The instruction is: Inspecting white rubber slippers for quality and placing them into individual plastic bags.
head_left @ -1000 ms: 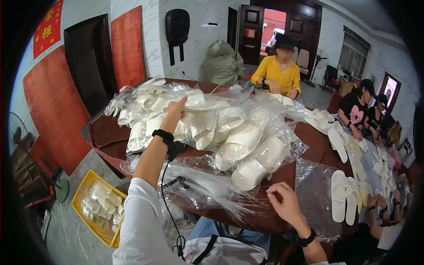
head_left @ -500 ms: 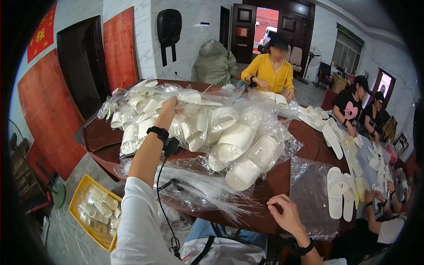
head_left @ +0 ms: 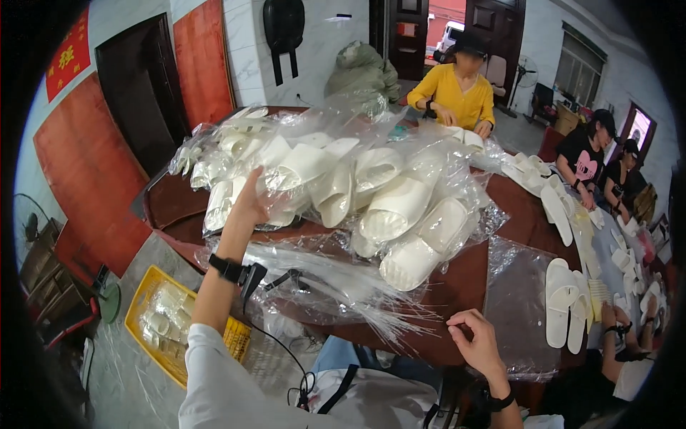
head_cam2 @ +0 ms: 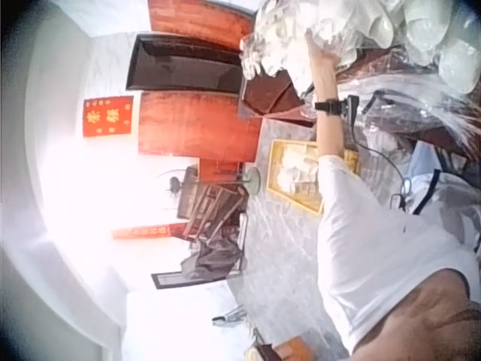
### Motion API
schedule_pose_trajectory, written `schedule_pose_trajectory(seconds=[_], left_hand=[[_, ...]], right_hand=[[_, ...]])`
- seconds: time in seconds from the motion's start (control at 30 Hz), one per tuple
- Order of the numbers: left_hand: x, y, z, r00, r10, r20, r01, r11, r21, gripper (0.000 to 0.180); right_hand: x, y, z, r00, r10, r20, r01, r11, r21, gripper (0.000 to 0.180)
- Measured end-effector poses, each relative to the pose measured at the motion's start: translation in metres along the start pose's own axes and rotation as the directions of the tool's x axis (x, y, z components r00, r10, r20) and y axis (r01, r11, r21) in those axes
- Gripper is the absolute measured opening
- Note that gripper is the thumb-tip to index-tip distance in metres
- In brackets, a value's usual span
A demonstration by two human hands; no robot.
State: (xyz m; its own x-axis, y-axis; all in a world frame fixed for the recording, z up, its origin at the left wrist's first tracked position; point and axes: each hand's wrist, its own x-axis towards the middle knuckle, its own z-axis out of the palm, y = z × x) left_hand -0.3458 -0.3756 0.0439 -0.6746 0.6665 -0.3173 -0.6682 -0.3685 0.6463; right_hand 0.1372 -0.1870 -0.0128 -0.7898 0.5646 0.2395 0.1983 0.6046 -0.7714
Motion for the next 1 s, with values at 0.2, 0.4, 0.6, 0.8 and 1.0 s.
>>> schedule_pose_trajectory(seconds=[0.2,0.4,0.6,0.8,1.0], left_hand=[[0.057,0.005,-0.031,0.977,0.191,-0.099,-0.099,0.806,0.584,0.041],[0.045,0.028,-0.044,0.822,0.562,0.094,-0.546,0.731,0.409,0.031],[-0.053,0.026,0.06,0.762,0.47,0.446,-0.626,0.711,0.32,0.042],[-0.16,-0.021,0.183,0.832,0.532,0.157,-0.528,0.673,0.518,0.04],[-0.126,-0.076,0.219,0.731,-0.14,0.667,-0.64,0.197,0.743,0.034]], right_hand=[[0.005,-0.007,0.013,0.995,-0.099,-0.002,0.099,0.995,0.003,0.009],[0.002,-0.002,0.002,0.994,-0.105,0.001,0.105,0.994,0.015,0.012],[-0.017,0.028,-0.02,0.999,-0.008,-0.052,0.009,1.0,0.012,0.014],[-0.018,0.038,-0.015,0.961,0.236,-0.141,-0.173,0.918,0.358,0.022],[-0.028,0.034,-0.016,0.966,0.257,-0.016,-0.163,0.659,0.734,0.057]])
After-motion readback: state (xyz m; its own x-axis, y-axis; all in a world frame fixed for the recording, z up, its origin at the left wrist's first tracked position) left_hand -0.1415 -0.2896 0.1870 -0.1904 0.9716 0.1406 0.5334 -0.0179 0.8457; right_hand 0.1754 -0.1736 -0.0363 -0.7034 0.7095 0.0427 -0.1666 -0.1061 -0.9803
